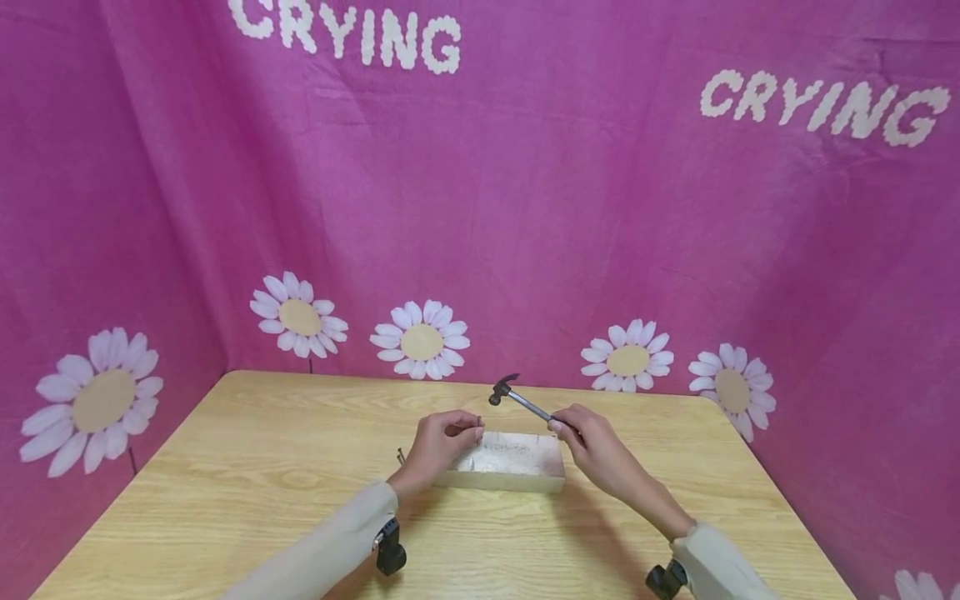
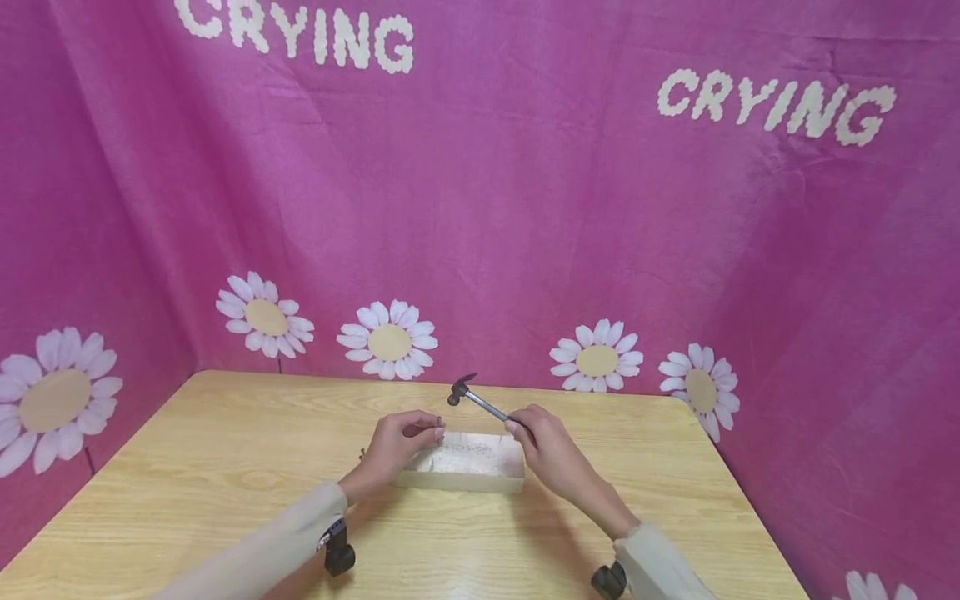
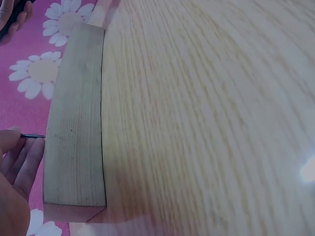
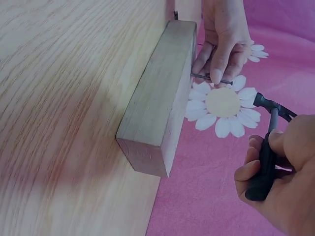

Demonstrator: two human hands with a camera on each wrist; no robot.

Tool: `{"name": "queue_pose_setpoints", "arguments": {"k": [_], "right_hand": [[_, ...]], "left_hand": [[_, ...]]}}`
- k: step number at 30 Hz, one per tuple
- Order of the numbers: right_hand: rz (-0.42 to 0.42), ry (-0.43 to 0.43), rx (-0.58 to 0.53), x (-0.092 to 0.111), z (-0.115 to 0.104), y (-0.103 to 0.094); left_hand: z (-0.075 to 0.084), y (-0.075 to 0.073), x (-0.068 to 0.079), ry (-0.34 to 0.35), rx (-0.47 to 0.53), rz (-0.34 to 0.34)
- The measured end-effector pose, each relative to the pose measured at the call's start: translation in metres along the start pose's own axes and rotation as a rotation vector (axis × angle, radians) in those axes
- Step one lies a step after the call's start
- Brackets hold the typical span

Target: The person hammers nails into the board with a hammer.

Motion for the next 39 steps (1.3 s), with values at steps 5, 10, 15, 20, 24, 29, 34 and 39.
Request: {"name": "queue_pose_setpoints", "arguments": {"k": [5,10,15,20,24,29,34,39], "right_hand": [[0.002,-0.018,-0.01,0.001,-0.001,0.006],[-0.019,-0.004,-0.026,0.004,-0.001,0.015],[-0.014,-0.015,-0.013,0.001,-0.006,0.017],[0.093,-0.014,-0.024,-0.006,-0.013,0.007],[0.005,-0.023,0.036,-0.004,-0.014,0.012],[0.08,-0.128,0.096,-0.002,-0.021,0.008],[0.186,-0.191,0.061,-0.001,-0.027,0.0],[0.032,-0.22,0.129,0.0,-0.024,0.014]], "left_hand": [[0.0,0.0,0.0,0.014,0.003,0.001],[0.003,-0.001,0.0,0.036,-0.005,0.008],[0.005,-0.002,0.001,0.067,-0.027,0.01],[0.003,-0.002,0.002,0.047,-0.015,0.012],[0.001,-0.001,0.002,0.043,-0.011,0.022],[-0.001,-0.002,0.0,0.055,-0.007,0.009],[-0.004,-0.001,0.002,0.045,-0.003,-0.004],[-0.007,0.0,0.002,0.04,-0.011,0.001]]}}
Point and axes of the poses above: each hand's wrist, its own x-axis away from the middle knuckle, its own y-axis out of the palm, z = x × y, the point moved 7 cm from there along -x, towards the middle knuckle, and after that the axes turned 8 degrees about z, right-handed, at the moved point
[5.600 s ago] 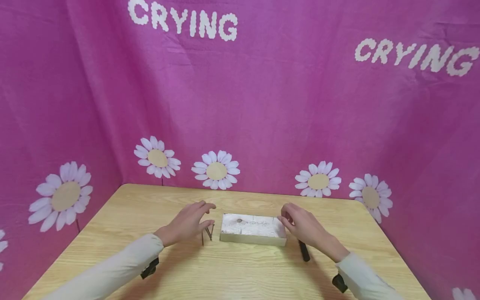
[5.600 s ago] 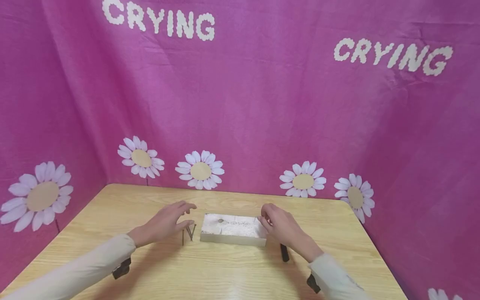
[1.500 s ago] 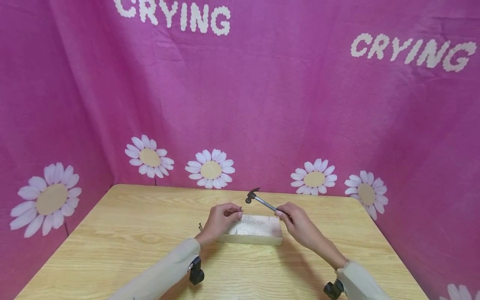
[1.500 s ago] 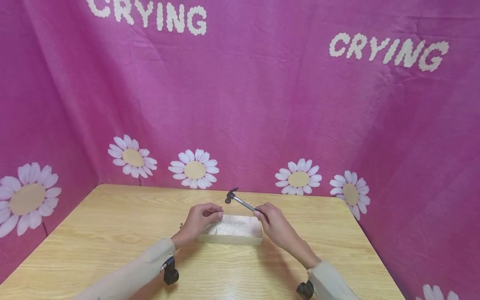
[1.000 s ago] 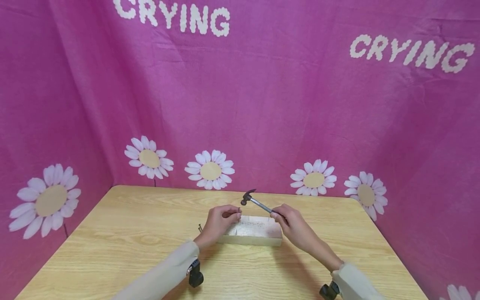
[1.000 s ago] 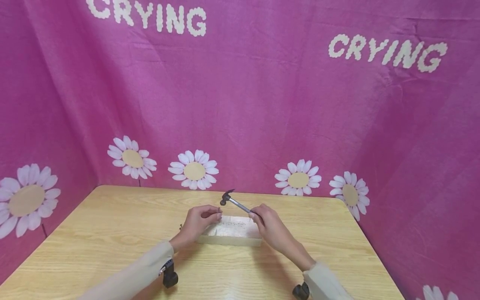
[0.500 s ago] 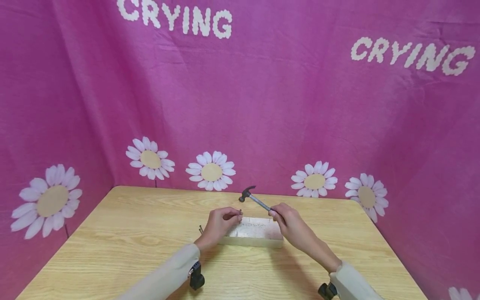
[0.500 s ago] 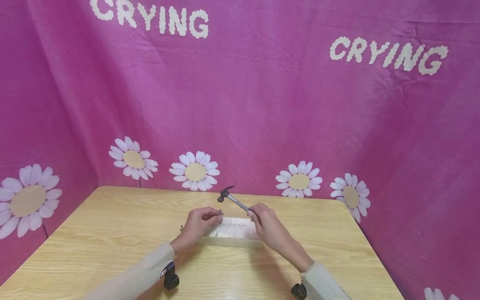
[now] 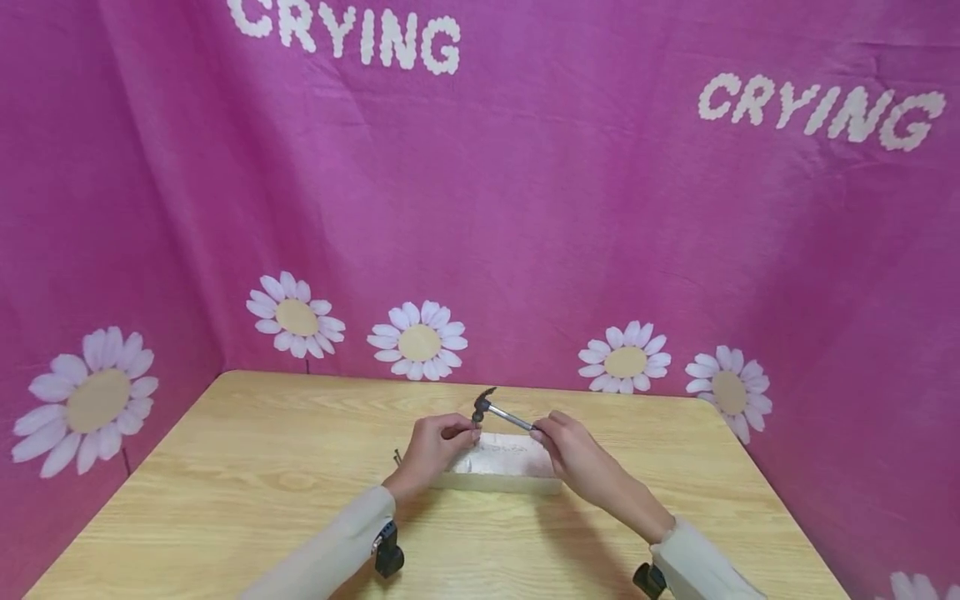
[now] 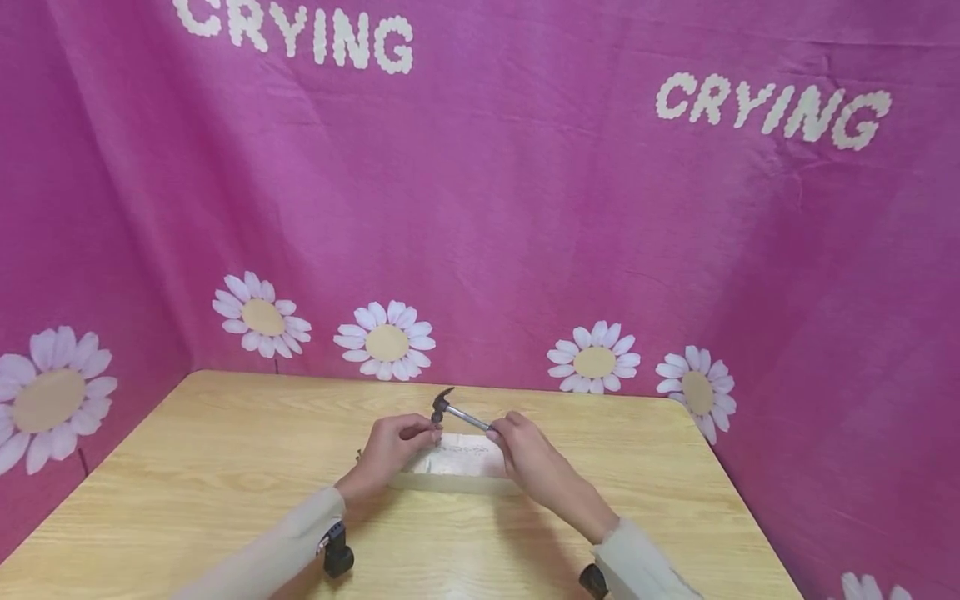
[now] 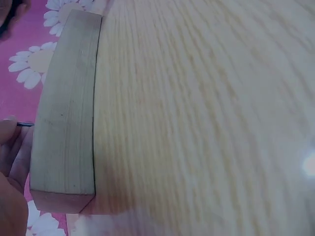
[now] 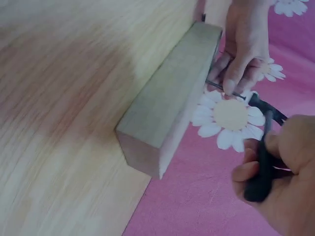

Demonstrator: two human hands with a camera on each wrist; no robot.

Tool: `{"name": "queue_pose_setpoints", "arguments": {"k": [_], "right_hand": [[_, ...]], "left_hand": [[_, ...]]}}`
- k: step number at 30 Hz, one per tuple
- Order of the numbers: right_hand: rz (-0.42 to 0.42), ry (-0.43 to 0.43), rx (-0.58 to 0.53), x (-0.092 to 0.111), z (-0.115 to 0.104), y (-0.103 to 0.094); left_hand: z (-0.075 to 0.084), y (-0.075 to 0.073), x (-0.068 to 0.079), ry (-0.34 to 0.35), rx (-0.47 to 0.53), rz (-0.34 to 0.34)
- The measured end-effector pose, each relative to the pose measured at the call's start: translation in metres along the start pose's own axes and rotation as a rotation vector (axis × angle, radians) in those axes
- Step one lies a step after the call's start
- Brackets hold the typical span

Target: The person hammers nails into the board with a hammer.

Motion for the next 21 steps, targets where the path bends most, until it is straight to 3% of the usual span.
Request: {"name": "queue_pose_setpoints", "arguments": {"k": [5,7,11,13,17,21], "right_hand": [[0.154,0.028,-0.036,-0.006,0.0,-0.013],[0.131,0.03,-0.022,-0.006,0.001,-0.012],[0.008,-0.01,0.063,-0.001,0.0,0.0],[0.04,-0.028,0.069,0.0,-0.001,-0.002],[0.184,-0.015,0.013,-0.001,-0.001,-0.009],[0.112,-0.035,0.052,0.0,-0.006,0.001]], "left_hand": [[-0.003,-0.002,0.001,0.002,0.014,-0.005],[-0.003,-0.002,0.001,0.004,0.02,-0.007],[-0.001,-0.003,0.0,0.028,0.013,0.008],[0.0,-0.003,0.0,0.036,0.007,0.018],[-0.002,-0.003,0.002,0.019,0.028,0.013],[-0.003,-0.002,0.003,0.03,0.038,0.0]]}}
Point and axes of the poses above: each hand's wrist, its own x-axis away from the middle knuckle, its own y-axis out of the palm, z = x × y, the point moved 7 cm from there along -x, towards the middle knuckle, and after that the axes turned 8 degrees about z, right-handed, at the moved point
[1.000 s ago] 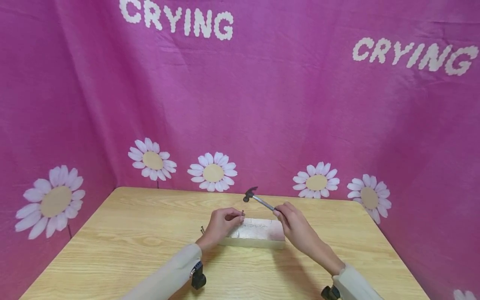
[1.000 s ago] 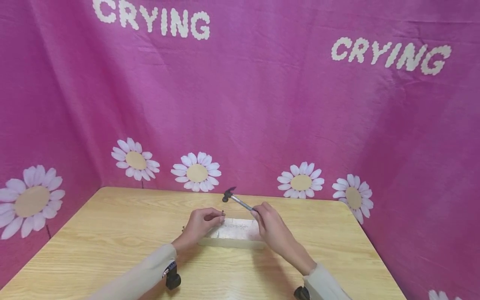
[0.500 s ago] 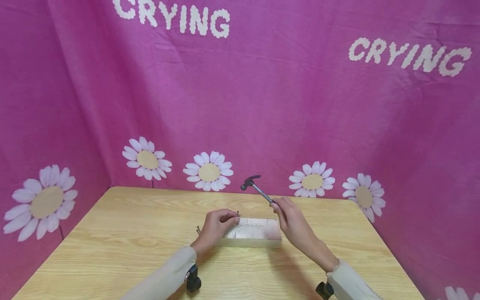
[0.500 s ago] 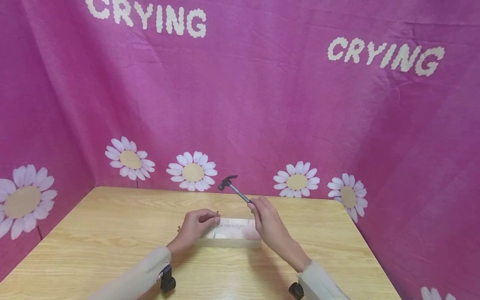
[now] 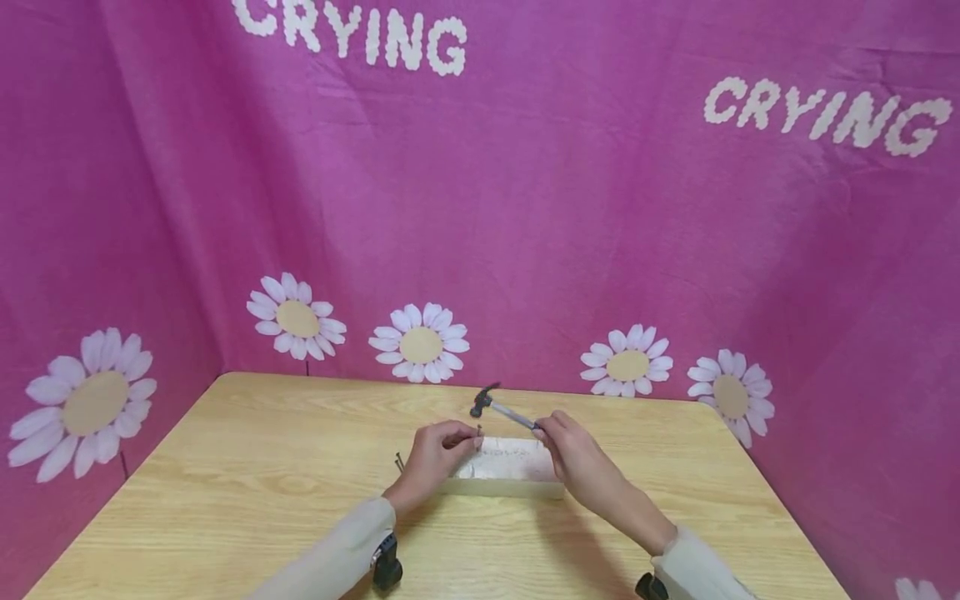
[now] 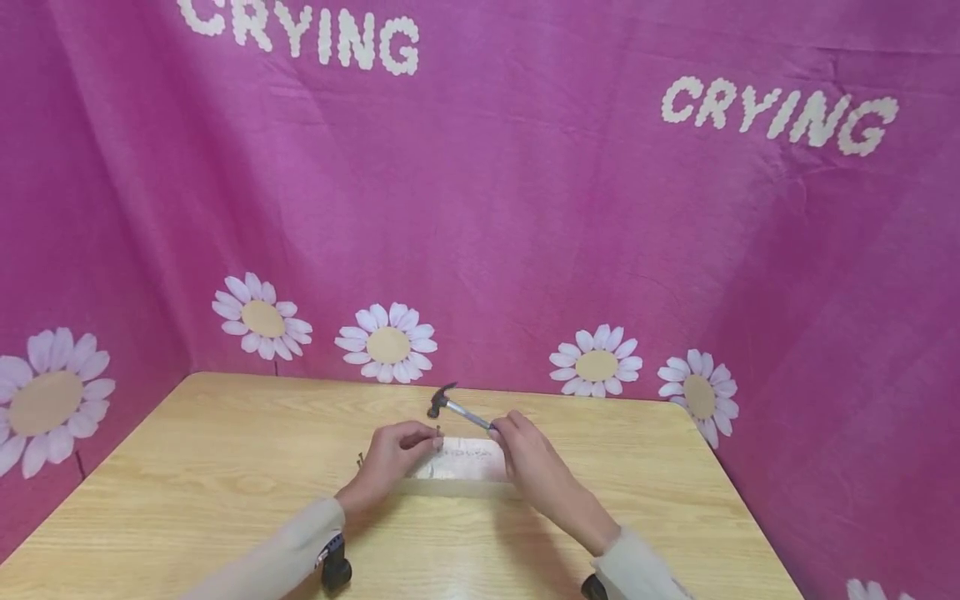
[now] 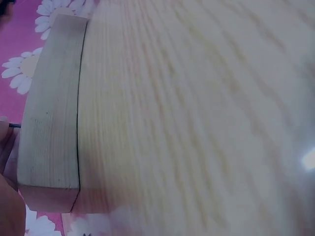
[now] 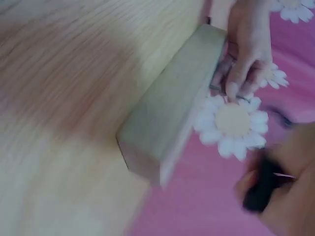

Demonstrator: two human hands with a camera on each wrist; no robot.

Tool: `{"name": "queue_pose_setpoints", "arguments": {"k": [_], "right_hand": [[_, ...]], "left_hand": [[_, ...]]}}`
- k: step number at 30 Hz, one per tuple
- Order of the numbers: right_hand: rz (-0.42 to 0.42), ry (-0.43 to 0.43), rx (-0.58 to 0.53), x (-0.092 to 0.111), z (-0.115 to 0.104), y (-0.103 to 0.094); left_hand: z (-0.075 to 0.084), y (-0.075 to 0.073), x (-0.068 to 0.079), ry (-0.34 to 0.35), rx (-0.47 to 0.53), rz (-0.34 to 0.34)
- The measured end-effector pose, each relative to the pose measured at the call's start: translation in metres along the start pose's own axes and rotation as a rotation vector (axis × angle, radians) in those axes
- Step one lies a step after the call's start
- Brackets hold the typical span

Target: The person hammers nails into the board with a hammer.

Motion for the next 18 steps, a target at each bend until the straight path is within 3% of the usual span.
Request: {"name": "queue_pose_setpoints", "arguments": {"k": [3,8,14,18], "right_hand": [[-0.023,-0.024,0.025,0.003,-0.004,0.005],[0.105,-0.007,-0.034,-0.001,-0.005,-0.004],[-0.079,0.075,0.004,-0.002,0.005,-0.001],[0.07,0.121,-0.033,-0.004,0.015,-0.016]], "left_hand": [[0.001,0.0,0.0,0.011,-0.012,-0.012],[0.0,-0.003,0.0,-0.007,-0.025,-0.031],[-0.002,-0.003,-0.002,-0.025,-0.01,-0.059],[-0.003,-0.002,-0.002,-0.051,0.002,-0.085]]}}
Point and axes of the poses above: each hand's wrist, its own x-axis away from the middle knuckle, its own y-axis out of the palm, z = x × y, the point moved 7 cm from there along -x, towards the middle knuckle, and after that the axes turned 8 degrees about z, right-handed, at the moved point
